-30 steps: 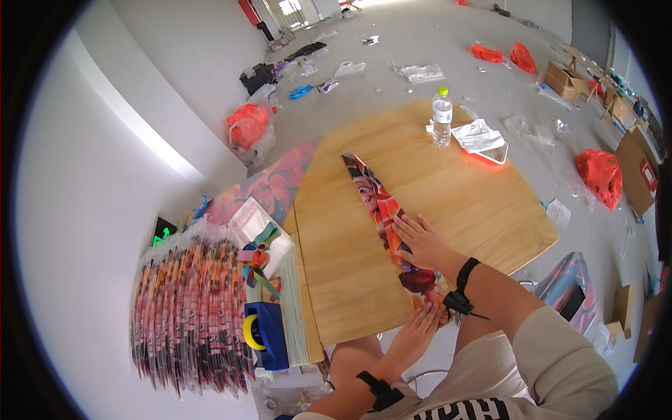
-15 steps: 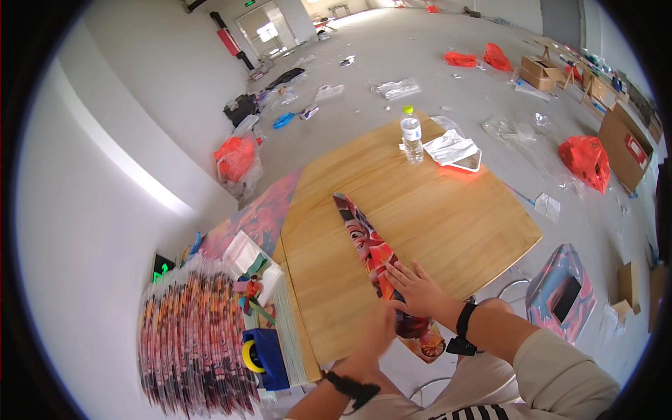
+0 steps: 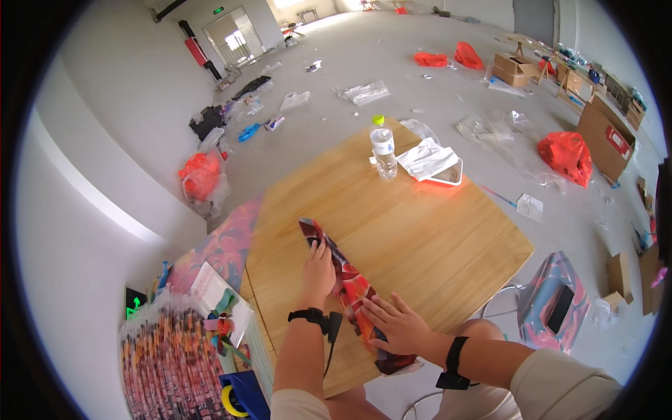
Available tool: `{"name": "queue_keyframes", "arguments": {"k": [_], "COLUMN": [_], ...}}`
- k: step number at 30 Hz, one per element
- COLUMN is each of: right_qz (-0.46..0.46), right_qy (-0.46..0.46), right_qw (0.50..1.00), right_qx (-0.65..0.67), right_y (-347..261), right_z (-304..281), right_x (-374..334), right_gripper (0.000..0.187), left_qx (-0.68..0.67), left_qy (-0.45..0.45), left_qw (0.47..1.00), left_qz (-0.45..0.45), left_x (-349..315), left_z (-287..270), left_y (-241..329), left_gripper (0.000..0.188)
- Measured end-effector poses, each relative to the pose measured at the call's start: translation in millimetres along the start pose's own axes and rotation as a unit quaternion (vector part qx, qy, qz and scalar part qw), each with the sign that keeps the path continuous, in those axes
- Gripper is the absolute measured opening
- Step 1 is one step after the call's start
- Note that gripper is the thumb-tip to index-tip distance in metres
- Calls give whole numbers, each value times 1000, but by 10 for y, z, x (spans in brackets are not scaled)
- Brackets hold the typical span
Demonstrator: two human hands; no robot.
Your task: The person folds a kite, slides it into a plastic sleeve, and places it onto a stack before unfolding a new kite to attach a plastic rod with tape.
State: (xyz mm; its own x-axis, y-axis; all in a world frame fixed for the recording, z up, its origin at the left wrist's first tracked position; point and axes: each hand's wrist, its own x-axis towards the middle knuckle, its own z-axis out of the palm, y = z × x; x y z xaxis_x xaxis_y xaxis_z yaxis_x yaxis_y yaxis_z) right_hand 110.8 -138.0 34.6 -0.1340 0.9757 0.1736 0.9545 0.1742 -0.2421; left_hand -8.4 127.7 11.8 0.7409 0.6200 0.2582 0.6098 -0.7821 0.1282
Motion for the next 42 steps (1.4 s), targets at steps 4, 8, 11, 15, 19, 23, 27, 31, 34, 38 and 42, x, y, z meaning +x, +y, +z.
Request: {"name": "queue_keyframes", "arguments": {"k": [4, 8, 11, 15, 19, 23, 27, 31, 34, 38, 42], "right_qz": [-1, 7, 7, 4, 6, 5, 5, 7, 8, 11, 10], "right_qy": [-12, -12, -10, -12, -21, -25, -23, -26, -34, -39, -31], "right_qw": [1000, 1000, 1000, 1000, 1000, 1000, 1000, 1000, 999, 999, 999], "right_qx": [9, 19, 19, 11, 12, 9, 14, 11, 8, 6, 17], "right_y": [-14, -6, -5, -8, 19, 11, -11, -7, -21, -6, -35], "right_z": [-19, -40, -49, -30, 4, -12, -21, -30, -36, -35, -59], "right_x": [35, 40, 45, 47, 30, 28, 43, 52, 71, 66, 69], "right_gripper": [77, 78, 78, 78, 79, 80, 80, 80, 80, 80, 79], "left_qx": [31, 53, 38, 6, -18, 20, 8, 41, 34, 35, -19], "left_qy": [-11, -3, -31, -70, 60, 5, -10, 11, 26, 23, -23], "left_qw": [999, 999, 998, 989, 991, 1000, 999, 998, 998, 998, 997], "left_qz": [8, -4, -40, -129, -115, -22, -41, -51, -54, -55, -70], "left_x": [102, 184, 221, 284, 181, 10, -11, 39, 92, 212, 314], "left_z": [87, 116, 53, -27, 22, 55, 118, 181, 260, 293, 274], "left_y": [-42, -45, -40, -94, 166, 468, 453, 436, 321, 248, 100], "left_gripper": [47, 51, 54, 52, 55, 67, 70, 73, 74, 73, 71]}}
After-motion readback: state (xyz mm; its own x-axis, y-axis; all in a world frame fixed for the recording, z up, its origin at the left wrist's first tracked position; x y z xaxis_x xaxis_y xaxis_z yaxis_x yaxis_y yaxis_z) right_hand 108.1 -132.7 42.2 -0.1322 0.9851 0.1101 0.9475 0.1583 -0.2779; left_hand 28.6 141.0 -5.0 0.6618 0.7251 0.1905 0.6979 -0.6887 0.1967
